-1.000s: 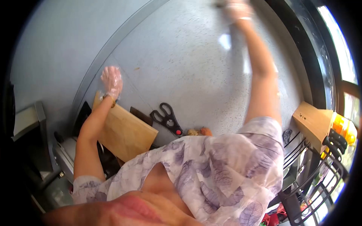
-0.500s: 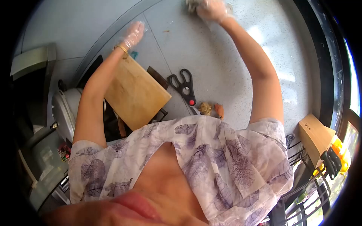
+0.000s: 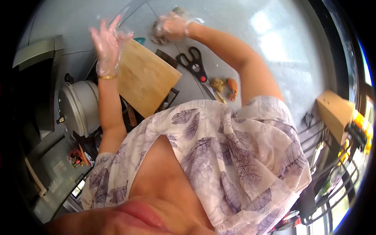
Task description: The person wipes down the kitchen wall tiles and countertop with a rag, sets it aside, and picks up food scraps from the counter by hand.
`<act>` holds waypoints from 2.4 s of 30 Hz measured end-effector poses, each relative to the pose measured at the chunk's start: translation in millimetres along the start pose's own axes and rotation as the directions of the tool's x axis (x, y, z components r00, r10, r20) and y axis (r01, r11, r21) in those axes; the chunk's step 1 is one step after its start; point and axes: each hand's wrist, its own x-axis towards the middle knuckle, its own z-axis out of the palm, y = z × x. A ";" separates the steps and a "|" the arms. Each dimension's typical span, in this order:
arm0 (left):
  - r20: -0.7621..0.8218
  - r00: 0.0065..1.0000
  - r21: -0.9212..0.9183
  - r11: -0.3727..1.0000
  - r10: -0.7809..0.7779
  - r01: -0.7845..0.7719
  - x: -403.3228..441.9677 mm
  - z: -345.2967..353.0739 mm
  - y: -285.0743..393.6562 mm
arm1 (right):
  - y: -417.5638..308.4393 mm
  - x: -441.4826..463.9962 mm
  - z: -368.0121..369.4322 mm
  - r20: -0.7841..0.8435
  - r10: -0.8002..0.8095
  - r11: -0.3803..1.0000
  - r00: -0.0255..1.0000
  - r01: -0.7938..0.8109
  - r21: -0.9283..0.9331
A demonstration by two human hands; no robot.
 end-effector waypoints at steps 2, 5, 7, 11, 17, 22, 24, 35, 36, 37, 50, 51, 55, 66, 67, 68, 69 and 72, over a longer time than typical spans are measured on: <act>0.093 0.993 -0.078 0.994 -0.066 0.074 -32.3 16.6 9.7 | -23.7 -55.3 -36.1 0.167 0.293 0.954 0.942 -0.299 0.011; 0.179 0.983 -0.119 0.991 -0.042 0.064 -58.2 22.6 9.9 | -21.8 -163.0 -37.3 -0.014 0.339 0.941 0.941 -0.338 0.030; 0.197 0.980 -0.136 0.991 0.011 0.016 -65.9 21.9 -0.6 | -41.3 -213.3 -70.1 -0.090 0.375 0.927 0.923 -0.373 0.038; 0.360 0.933 0.092 0.996 -0.022 -0.012 -81.6 36.4 -16.2 | -76.1 -269.8 -96.7 -0.131 0.525 0.849 0.841 -0.529 0.001; 0.594 0.804 0.583 0.688 0.003 -0.433 -144.9 103.1 -52.1 | -102.6 -324.8 -108.2 -0.131 0.702 0.706 0.700 -0.708 0.003; 0.785 0.606 0.614 0.039 -0.127 -0.788 -140.3 127.9 -71.5 | -119.8 -334.5 -108.3 -0.167 0.908 0.349 0.385 -0.914 -0.207; 0.742 0.620 0.628 -0.057 -0.254 -0.776 -132.3 148.6 -89.3 | -141.7 -329.0 -115.1 -0.170 0.954 0.197 0.247 -0.944 -0.266; 0.889 0.404 0.416 0.013 -0.217 -0.909 -152.9 188.2 -115.3 | -213.3 -347.0 -136.2 -0.266 0.946 0.091 0.187 -0.938 -0.334; 0.889 0.395 0.396 -0.044 -0.233 -0.917 -159.7 193.7 -112.4 | -222.6 -334.5 -149.3 -0.223 0.964 0.052 0.146 -0.923 -0.380; 0.887 0.388 0.375 -0.099 -0.249 -0.922 -163.9 197.8 -112.1 | -227.8 -333.7 -150.5 -0.312 0.921 0.111 0.234 -0.925 -0.364; 0.866 0.499 0.500 0.023 -0.040 -0.866 -173.1 133.1 -144.0 | -284.3 -309.4 -59.4 0.162 0.984 0.034 0.072 -0.973 0.227; 0.858 0.513 0.514 0.034 -0.040 -0.857 -170.1 130.4 -144.4 | -281.8 -308.9 -50.5 0.105 0.992 0.046 0.075 -0.965 0.258; 0.659 0.751 0.635 0.565 -0.040 -0.527 -172.1 131.9 -136.1 | -282.4 -280.5 -73.2 0.337 0.937 -0.288 -0.091 -0.747 0.599; 0.661 0.673 -0.474 0.509 -0.333 0.718 -184.9 64.0 -106.5 | -279.9 -198.0 -70.9 0.423 0.873 -0.413 0.244 -0.092 0.906; 0.663 0.678 -0.493 0.496 -0.317 0.714 -187.7 62.1 -109.8 | -280.8 -196.0 -74.5 0.412 0.876 -0.409 0.249 -0.067 0.910; 0.665 0.683 -0.512 0.481 -0.302 0.712 -190.6 60.1 -113.7 | -282.0 -195.2 -76.0 0.400 0.880 -0.397 0.256 -0.067 0.915; 0.650 0.703 -0.526 0.498 -0.287 0.690 -183.0 41.0 -124.3 | -276.3 -180.3 -61.9 0.385 0.879 -0.381 0.282 -0.068 0.922; 0.636 0.724 -0.550 0.501 -0.267 0.668 -187.2 24.2 -132.4 | -281.9 -167.1 -50.9 0.321 0.888 -0.310 0.328 -0.087 0.947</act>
